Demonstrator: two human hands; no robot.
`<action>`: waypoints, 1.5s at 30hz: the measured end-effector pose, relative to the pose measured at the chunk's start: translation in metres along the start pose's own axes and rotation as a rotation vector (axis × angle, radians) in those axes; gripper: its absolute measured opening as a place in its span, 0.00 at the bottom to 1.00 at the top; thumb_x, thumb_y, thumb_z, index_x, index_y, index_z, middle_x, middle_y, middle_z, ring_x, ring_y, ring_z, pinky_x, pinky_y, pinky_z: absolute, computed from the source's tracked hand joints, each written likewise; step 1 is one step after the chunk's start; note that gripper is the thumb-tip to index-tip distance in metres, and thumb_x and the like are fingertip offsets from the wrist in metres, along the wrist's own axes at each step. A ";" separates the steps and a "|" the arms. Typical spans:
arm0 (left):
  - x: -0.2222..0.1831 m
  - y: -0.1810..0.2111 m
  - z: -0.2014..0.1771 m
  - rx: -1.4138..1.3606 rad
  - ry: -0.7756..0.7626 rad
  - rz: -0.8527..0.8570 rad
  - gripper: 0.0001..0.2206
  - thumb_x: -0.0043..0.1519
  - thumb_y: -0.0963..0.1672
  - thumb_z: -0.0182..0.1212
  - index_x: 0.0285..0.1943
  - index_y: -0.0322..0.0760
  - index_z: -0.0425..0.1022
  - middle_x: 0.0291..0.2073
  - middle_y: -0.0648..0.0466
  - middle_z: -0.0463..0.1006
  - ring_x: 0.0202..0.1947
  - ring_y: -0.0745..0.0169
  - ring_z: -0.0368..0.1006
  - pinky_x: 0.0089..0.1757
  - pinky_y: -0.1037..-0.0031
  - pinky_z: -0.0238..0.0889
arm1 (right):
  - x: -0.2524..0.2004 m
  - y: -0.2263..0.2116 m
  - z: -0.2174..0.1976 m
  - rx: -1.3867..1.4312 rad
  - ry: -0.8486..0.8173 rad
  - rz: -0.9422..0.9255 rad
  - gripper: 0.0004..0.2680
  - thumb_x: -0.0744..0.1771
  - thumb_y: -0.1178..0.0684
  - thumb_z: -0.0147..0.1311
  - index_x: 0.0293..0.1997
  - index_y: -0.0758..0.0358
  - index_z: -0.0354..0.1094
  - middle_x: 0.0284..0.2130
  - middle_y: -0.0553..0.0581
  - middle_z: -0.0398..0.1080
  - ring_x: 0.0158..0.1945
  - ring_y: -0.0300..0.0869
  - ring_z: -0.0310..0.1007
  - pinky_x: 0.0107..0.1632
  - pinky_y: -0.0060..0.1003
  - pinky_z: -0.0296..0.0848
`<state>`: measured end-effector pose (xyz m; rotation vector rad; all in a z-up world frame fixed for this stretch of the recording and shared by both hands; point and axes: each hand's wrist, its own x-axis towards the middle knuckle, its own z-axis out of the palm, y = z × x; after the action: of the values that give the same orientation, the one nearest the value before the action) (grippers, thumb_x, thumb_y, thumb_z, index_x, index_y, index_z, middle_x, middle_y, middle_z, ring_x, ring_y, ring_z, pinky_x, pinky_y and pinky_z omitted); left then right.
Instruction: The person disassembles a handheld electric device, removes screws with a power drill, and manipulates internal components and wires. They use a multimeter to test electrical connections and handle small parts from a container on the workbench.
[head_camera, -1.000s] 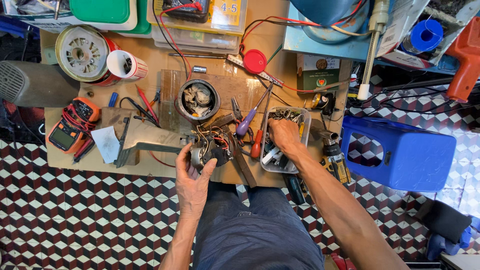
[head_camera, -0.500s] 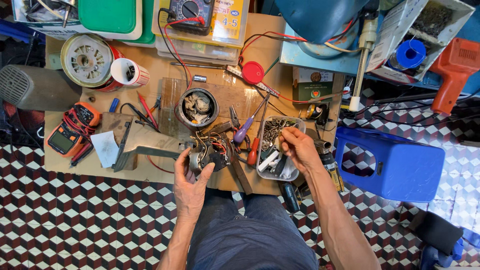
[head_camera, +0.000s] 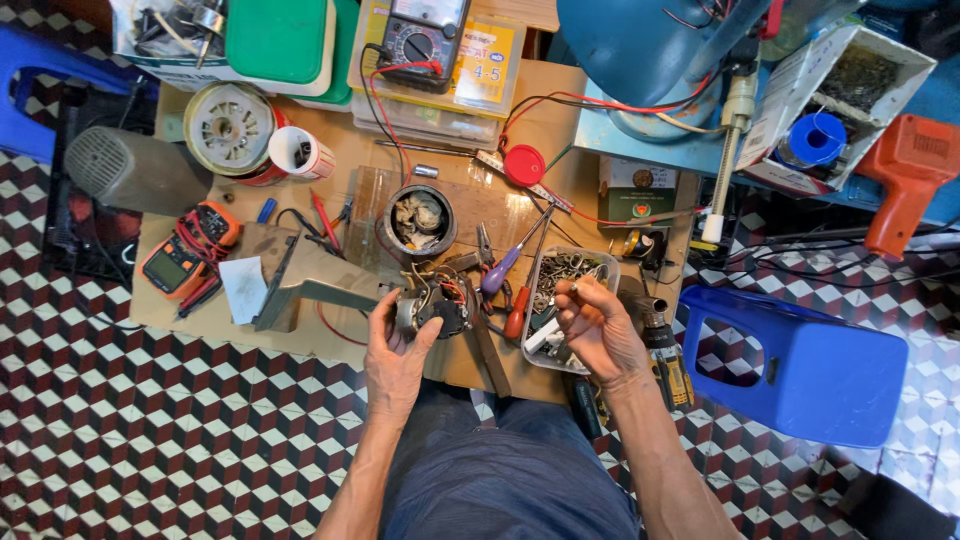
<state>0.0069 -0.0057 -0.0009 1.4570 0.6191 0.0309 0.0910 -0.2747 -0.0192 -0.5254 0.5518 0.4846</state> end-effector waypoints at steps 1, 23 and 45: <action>0.000 -0.001 0.002 -0.029 -0.001 0.009 0.35 0.57 0.47 0.71 0.72 0.34 0.58 0.61 0.43 0.71 0.59 0.59 0.71 0.58 0.71 0.66 | -0.001 0.000 0.005 -0.002 0.018 0.003 0.04 0.65 0.60 0.56 0.41 0.62 0.67 0.39 0.60 0.75 0.41 0.42 0.77 0.42 0.29 0.75; 0.002 -0.006 -0.003 -0.080 -0.011 0.024 0.35 0.57 0.46 0.72 0.72 0.35 0.58 0.59 0.45 0.74 0.58 0.60 0.72 0.57 0.71 0.67 | 0.010 0.060 0.103 -1.250 -0.306 -0.218 0.07 0.67 0.58 0.56 0.49 0.65 0.73 0.36 0.54 0.78 0.37 0.37 0.79 0.42 0.31 0.78; 0.005 -0.013 -0.002 -0.143 -0.034 0.096 0.33 0.60 0.45 0.71 0.72 0.34 0.58 0.60 0.45 0.73 0.59 0.61 0.71 0.58 0.72 0.66 | 0.017 0.096 0.090 -1.422 -0.341 -0.692 0.06 0.65 0.59 0.61 0.45 0.66 0.76 0.50 0.58 0.73 0.56 0.47 0.72 0.58 0.39 0.71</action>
<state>0.0057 -0.0037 -0.0148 1.3453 0.5088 0.1230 0.0830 -0.1438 0.0040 -1.8627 -0.4234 0.2143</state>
